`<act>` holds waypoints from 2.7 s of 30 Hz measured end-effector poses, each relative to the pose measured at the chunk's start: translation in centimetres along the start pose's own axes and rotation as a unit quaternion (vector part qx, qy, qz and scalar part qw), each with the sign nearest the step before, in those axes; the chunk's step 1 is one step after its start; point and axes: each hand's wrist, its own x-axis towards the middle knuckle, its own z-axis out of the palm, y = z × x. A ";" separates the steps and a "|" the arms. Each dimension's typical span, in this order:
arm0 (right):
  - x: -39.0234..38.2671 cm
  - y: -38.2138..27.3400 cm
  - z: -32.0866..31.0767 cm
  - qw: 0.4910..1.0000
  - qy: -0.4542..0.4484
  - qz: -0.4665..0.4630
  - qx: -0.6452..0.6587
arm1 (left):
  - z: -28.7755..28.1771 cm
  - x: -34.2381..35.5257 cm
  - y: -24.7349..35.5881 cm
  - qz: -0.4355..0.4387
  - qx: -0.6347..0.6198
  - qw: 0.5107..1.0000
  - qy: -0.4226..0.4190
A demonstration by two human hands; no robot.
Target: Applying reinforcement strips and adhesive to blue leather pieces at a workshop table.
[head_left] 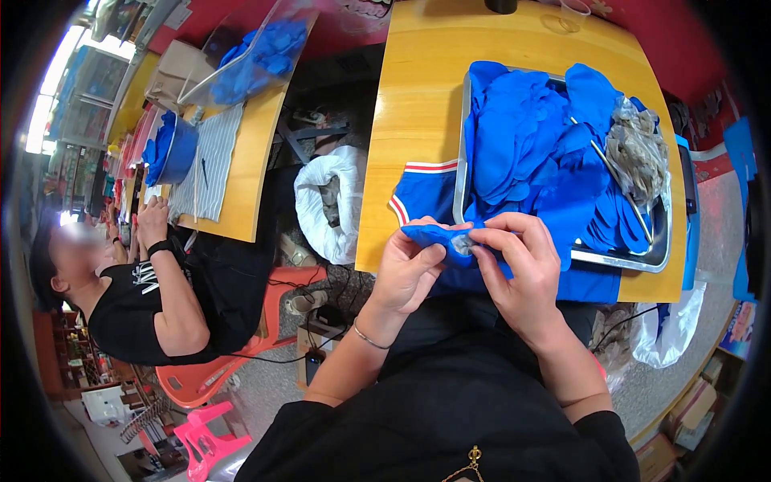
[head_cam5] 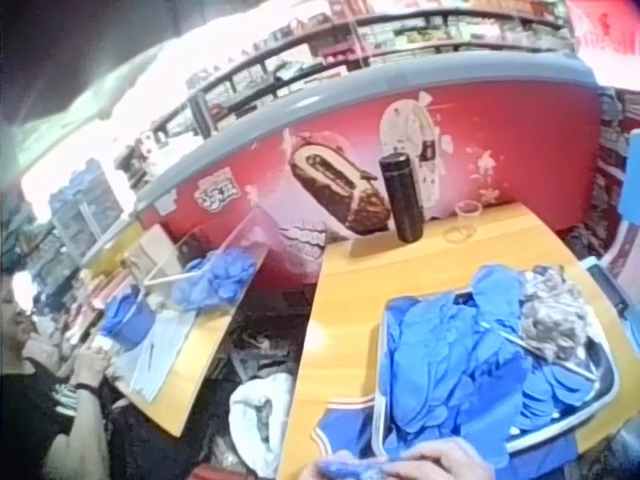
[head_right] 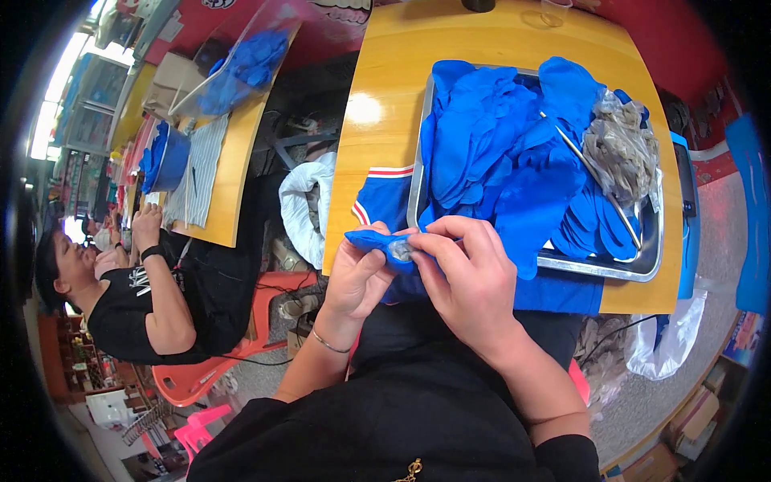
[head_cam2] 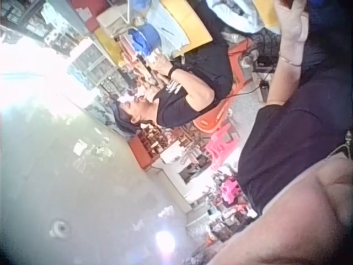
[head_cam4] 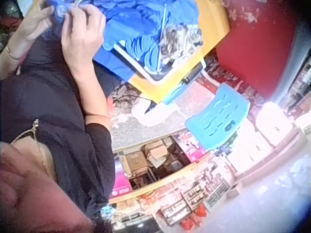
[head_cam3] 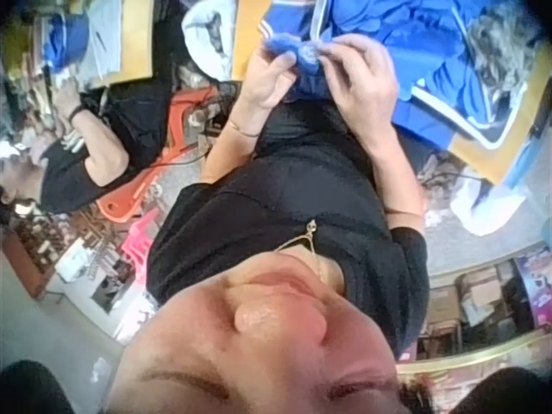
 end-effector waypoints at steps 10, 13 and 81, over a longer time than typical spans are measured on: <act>0.6 0.4 -0.4 0.994 -0.095 0.023 0.040 | -0.8 0.1 -0.5 0.003 0.025 0.999 -0.025; 0.3 0.7 -0.3 0.988 -0.074 0.059 0.120 | -0.9 0.0 -0.6 -0.003 -0.029 1.000 -0.002; 0.3 7.3 -12.3 0.978 -0.040 0.071 -0.194 | 0.4 -0.1 3.6 0.067 0.323 0.938 -0.109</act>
